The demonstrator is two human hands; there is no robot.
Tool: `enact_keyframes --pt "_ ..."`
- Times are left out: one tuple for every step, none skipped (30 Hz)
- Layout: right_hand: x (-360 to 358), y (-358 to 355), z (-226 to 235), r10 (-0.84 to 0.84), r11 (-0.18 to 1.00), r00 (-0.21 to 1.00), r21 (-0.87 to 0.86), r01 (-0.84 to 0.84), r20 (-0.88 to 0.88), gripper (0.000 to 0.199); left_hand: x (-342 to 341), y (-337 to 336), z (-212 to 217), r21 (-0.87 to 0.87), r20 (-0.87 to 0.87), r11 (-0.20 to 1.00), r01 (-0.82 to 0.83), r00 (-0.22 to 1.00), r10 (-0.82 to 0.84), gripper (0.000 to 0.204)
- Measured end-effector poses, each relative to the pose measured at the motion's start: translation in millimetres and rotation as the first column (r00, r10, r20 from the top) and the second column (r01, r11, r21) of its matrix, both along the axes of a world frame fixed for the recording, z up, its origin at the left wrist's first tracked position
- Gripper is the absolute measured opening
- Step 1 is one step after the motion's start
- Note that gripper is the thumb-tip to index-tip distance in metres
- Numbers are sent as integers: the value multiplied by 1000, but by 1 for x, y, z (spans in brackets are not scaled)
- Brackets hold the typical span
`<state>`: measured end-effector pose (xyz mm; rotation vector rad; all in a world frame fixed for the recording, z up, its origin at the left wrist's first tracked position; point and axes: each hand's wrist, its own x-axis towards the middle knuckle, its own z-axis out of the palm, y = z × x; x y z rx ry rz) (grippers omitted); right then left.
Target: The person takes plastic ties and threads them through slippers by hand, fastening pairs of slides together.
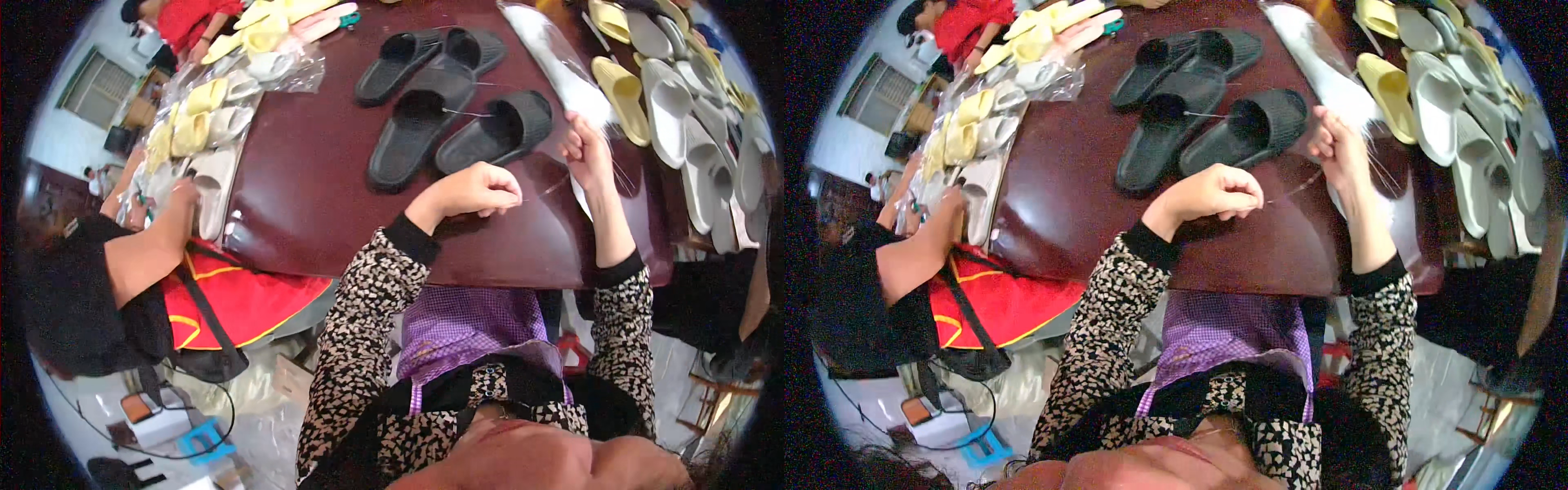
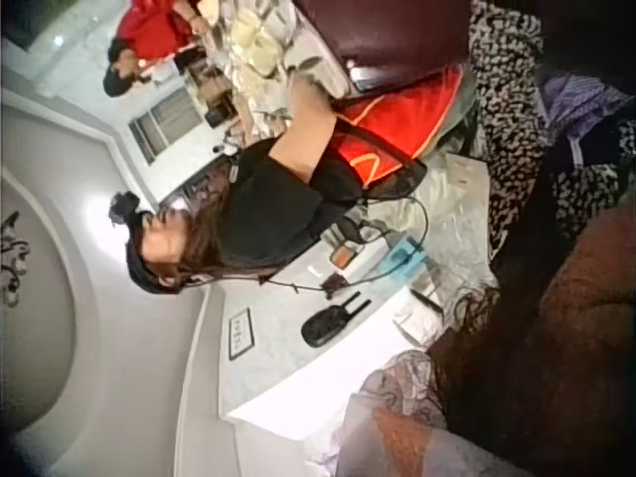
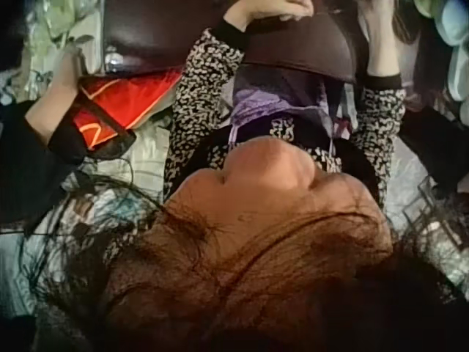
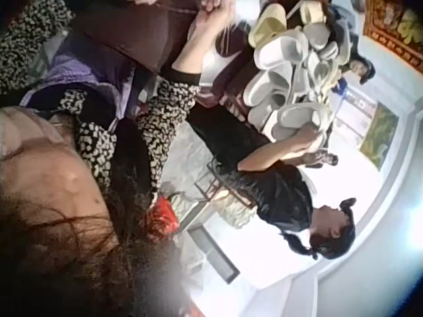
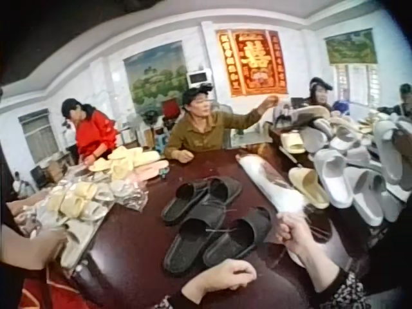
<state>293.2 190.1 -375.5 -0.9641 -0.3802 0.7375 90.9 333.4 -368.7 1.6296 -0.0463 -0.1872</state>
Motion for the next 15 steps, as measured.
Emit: enact_keyframes --pt "1 0 0 9 1000 1000 12 -9 -7 19 -2 0 2 -16 -4 1000 22 1000 -22 12" --pt "2 -1 0 20 1000 1000 25 -20 -14 18 -3 -1 3 -33 -9 999 42 999 -42 11" --pt "2 -4 0 4 1000 1000 25 -4 -14 18 -4 -2 4 -49 -14 997 61 998 -62 11" --pt "2 -4 1 -14 1000 1000 24 15 -26 18 -5 -2 5 -46 -13 996 72 997 -72 11" --pt "2 -4 1 -32 999 999 24 32 -39 18 -6 -3 6 -52 -7 994 98 995 -99 11" --pt "3 -5 2 -48 999 998 23 49 -51 18 -7 -3 7 -58 0 991 124 992 -124 12" --pt "5 -6 2 -56 998 997 26 57 -51 18 -8 -3 8 -64 6 987 148 989 -148 13" --pt "7 -6 2 -66 997 997 26 67 -42 18 -8 -1 9 -61 5 986 155 988 -155 13" --pt "7 -6 2 -73 997 997 24 74 -35 18 -10 1 11 -70 6 991 113 994 -113 13" --pt "7 -7 2 -79 997 996 22 80 -28 19 -11 3 14 -79 6 994 70 998 -70 14" --pt "7 -7 2 -83 996 996 22 84 -30 19 -13 5 16 -88 6 996 27 1000 -26 14" --pt "7 -8 2 -84 996 996 12 85 -22 19 -14 7 19 -87 4 996 31 1000 -30 14" --pt "7 -9 2 -86 996 996 2 86 -15 19 -15 10 22 -51 27 991 -121 992 123 14" --pt "6 -9 2 -89 996 996 -10 89 -7 19 -15 14 25 -21 56 963 -270 961 271 14" --pt "6 -9 1 -95 995 995 -11 95 -7 19 -15 18 26 5 89 911 -412 908 410 14"
